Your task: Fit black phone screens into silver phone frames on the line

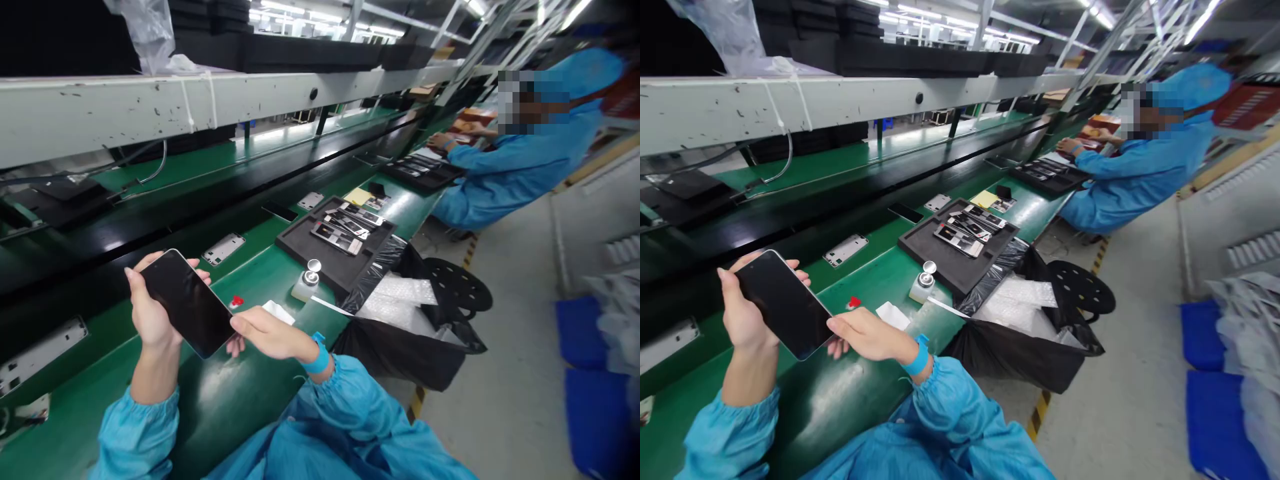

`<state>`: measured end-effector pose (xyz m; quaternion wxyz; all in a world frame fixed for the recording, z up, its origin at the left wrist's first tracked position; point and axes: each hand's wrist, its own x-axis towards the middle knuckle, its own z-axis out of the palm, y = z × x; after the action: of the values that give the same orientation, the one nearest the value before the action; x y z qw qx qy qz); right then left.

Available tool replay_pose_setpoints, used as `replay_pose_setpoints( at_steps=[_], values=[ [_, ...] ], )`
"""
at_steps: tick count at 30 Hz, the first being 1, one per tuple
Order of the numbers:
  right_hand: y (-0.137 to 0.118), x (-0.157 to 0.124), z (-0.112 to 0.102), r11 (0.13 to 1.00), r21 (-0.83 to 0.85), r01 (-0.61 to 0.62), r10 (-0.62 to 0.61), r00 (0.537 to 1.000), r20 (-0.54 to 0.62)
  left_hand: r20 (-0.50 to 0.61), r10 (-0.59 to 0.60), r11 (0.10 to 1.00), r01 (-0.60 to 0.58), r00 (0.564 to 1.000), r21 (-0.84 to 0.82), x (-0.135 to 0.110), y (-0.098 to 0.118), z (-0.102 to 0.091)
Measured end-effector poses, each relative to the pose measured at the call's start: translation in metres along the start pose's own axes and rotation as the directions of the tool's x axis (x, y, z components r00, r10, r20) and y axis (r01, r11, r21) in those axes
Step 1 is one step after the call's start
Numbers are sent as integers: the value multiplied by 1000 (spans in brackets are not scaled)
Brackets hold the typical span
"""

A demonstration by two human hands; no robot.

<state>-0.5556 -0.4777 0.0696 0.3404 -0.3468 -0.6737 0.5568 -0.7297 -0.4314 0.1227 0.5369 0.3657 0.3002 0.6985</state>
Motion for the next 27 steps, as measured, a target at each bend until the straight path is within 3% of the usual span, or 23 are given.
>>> replay_pose_setpoints(
  at_steps=[4, 13, 15, 18, 21, 24, 27],
  values=[
    [15, -2, 4, 1000, -28, -13, 11, 998, -67, -48, 4, 998, -7, 999, -57, -1, 2, 3],
    [39, 24, 16, 990, 140, -29, 53, 984, -169, -129, 40, 996, -49, 991, -68, 4, -9, 0],
    [45, 30, 20, 980, 190, -51, 77, 988, -135, -163, 82, 995, -91, 983, -47, 8, -14, -1],
    [50, 36, 26, 954, 294, -65, 64, 998, 12, -213, 151, 987, -161, 965, -29, 14, -22, -1],
    [52, 41, 29, 912, 407, -57, 10, 993, 118, -220, 141, 988, -151, 965, -29, 17, -29, 1],
    [54, 50, 28, 903, 423, -68, -9, 984, 179, -232, 141, 988, -151, 962, -25, 20, -34, -1],
    [56, 57, 26, 922, 375, -98, 38, 986, 163, -242, 85, 994, -97, 967, -41, 33, -36, -18]
  ],
)
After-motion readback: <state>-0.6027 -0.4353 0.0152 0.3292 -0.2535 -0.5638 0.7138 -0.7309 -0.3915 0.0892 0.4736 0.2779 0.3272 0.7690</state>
